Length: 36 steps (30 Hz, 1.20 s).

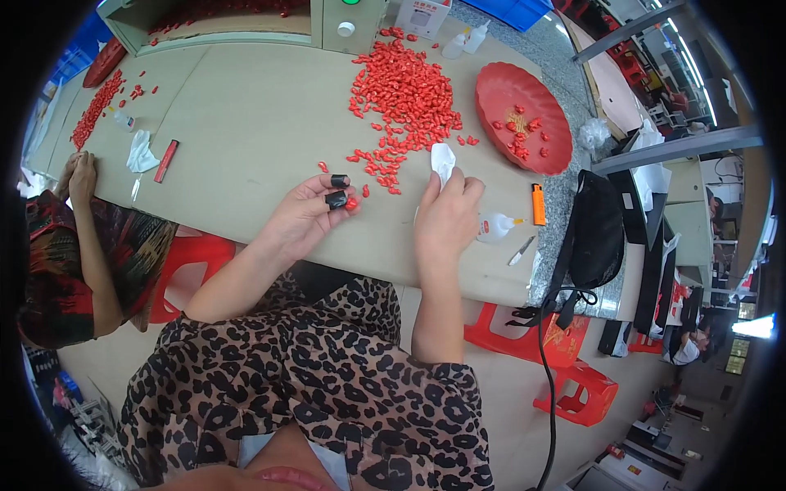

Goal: The person applies glue from a bottle to small red plastic parts, then attaches them by hand to black plastic bases.

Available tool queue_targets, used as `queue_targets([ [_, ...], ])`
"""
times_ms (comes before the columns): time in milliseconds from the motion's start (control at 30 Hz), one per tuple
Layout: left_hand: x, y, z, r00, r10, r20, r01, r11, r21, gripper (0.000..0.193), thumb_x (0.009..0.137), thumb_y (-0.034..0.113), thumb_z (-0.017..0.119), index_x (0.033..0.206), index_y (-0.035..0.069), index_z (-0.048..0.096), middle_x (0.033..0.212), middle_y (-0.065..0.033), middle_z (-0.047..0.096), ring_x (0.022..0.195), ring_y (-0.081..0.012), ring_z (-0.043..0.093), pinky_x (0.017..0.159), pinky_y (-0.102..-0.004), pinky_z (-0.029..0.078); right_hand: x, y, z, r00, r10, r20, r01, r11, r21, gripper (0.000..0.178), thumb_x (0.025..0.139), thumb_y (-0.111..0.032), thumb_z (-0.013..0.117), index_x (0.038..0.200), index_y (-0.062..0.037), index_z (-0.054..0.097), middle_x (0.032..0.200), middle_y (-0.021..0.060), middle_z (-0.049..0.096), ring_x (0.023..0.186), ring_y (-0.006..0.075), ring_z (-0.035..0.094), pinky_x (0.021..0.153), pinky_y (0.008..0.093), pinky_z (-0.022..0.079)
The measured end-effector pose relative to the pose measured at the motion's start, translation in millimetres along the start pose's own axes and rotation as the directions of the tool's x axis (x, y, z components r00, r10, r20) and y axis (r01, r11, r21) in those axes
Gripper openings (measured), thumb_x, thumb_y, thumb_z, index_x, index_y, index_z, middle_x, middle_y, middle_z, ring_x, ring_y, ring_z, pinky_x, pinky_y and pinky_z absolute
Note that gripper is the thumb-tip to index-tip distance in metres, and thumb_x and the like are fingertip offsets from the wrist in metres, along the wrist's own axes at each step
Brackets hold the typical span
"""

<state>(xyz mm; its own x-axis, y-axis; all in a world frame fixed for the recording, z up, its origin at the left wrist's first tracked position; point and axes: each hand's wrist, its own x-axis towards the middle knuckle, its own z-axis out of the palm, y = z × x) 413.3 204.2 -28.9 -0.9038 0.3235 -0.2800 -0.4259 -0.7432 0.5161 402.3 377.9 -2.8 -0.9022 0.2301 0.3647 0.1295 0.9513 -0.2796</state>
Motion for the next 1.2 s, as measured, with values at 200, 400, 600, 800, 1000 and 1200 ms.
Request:
queue_targets([
  [200, -6, 13, -7, 0.985, 0.171, 0.015, -0.169, 0.981, -0.101, 0.015, 0.076, -0.004, 0.048, 0.092, -0.002, 0.049, 0.089, -0.0135, 0.053, 0.085, -0.0219, 0.055, 0.081, -0.0339, 0.045, -1, -40, 20, 0.856, -0.512, -0.066, 0.510, 0.819, 0.262, 0.028, 0.066, -0.018, 0.061, 0.090, -0.0067, 0.054, 0.100, 0.0126, 0.047, 0.101, 0.0290, 0.041, 0.083, 0.0431, 0.032],
  [400, -10, 25, -8, 0.964, 0.263, 0.047, -0.258, 0.962, -0.090, 0.016, 0.076, -0.005, 0.047, 0.091, -0.001, 0.049, 0.090, -0.0141, 0.053, 0.086, -0.0228, 0.054, 0.082, -0.0334, 0.045, -4, -67, 41, 0.705, -0.708, -0.053, 0.698, 0.677, 0.234, 0.023, 0.066, -0.018, 0.059, 0.086, -0.0073, 0.053, 0.102, 0.0129, 0.047, 0.102, 0.0282, 0.040, 0.087, 0.0498, 0.027],
  [600, -5, 13, -7, 0.994, 0.107, -0.023, -0.109, 0.986, -0.127, 0.016, 0.076, -0.005, 0.047, 0.092, -0.001, 0.049, 0.090, -0.0138, 0.053, 0.087, -0.0231, 0.054, 0.082, -0.0332, 0.044, 5, -36, 48, 0.850, -0.526, 0.040, 0.498, 0.826, 0.263, 0.019, 0.067, -0.006, 0.053, 0.086, -0.0043, 0.052, 0.100, 0.0148, 0.046, 0.098, 0.0298, 0.042, 0.088, 0.0458, 0.028],
  [800, -5, 9, -5, 0.998, 0.057, -0.016, -0.058, 0.988, -0.142, 0.016, 0.076, -0.003, 0.050, 0.092, 0.000, 0.048, 0.090, -0.0123, 0.053, 0.086, -0.0215, 0.054, 0.081, -0.0322, 0.045, -14, -32, 16, 0.938, -0.341, 0.061, 0.147, 0.552, 0.821, 0.020, 0.070, -0.002, 0.057, 0.090, 0.0004, 0.054, 0.091, 0.0114, 0.049, 0.072, 0.0164, 0.051, 0.066, 0.0280, 0.042],
  [1000, -5, 2, -1, 0.994, 0.089, 0.063, -0.084, 0.993, -0.082, 0.015, 0.077, 0.000, 0.052, 0.091, 0.002, 0.049, 0.090, -0.0097, 0.054, 0.084, -0.0183, 0.054, 0.079, -0.0297, 0.044, -37, -36, 3, 0.942, -0.328, 0.075, 0.099, 0.482, 0.870, 0.026, 0.068, -0.003, 0.063, 0.093, -0.0008, 0.057, 0.081, 0.0039, 0.048, 0.059, 0.0075, 0.042, 0.055, 0.0185, 0.038],
  [1200, -10, -2, 0, 0.971, 0.204, 0.121, -0.202, 0.979, -0.033, 0.018, 0.076, -0.001, 0.054, 0.093, 0.003, 0.050, 0.092, -0.0076, 0.054, 0.088, -0.0150, 0.053, 0.079, -0.0280, 0.044, -41, -27, 13, 0.938, -0.305, 0.165, -0.091, 0.241, 0.966, 0.024, 0.072, 0.000, 0.060, 0.095, 0.0013, 0.056, 0.085, 0.0035, 0.046, 0.066, 0.0070, 0.045, 0.060, 0.0179, 0.039],
])
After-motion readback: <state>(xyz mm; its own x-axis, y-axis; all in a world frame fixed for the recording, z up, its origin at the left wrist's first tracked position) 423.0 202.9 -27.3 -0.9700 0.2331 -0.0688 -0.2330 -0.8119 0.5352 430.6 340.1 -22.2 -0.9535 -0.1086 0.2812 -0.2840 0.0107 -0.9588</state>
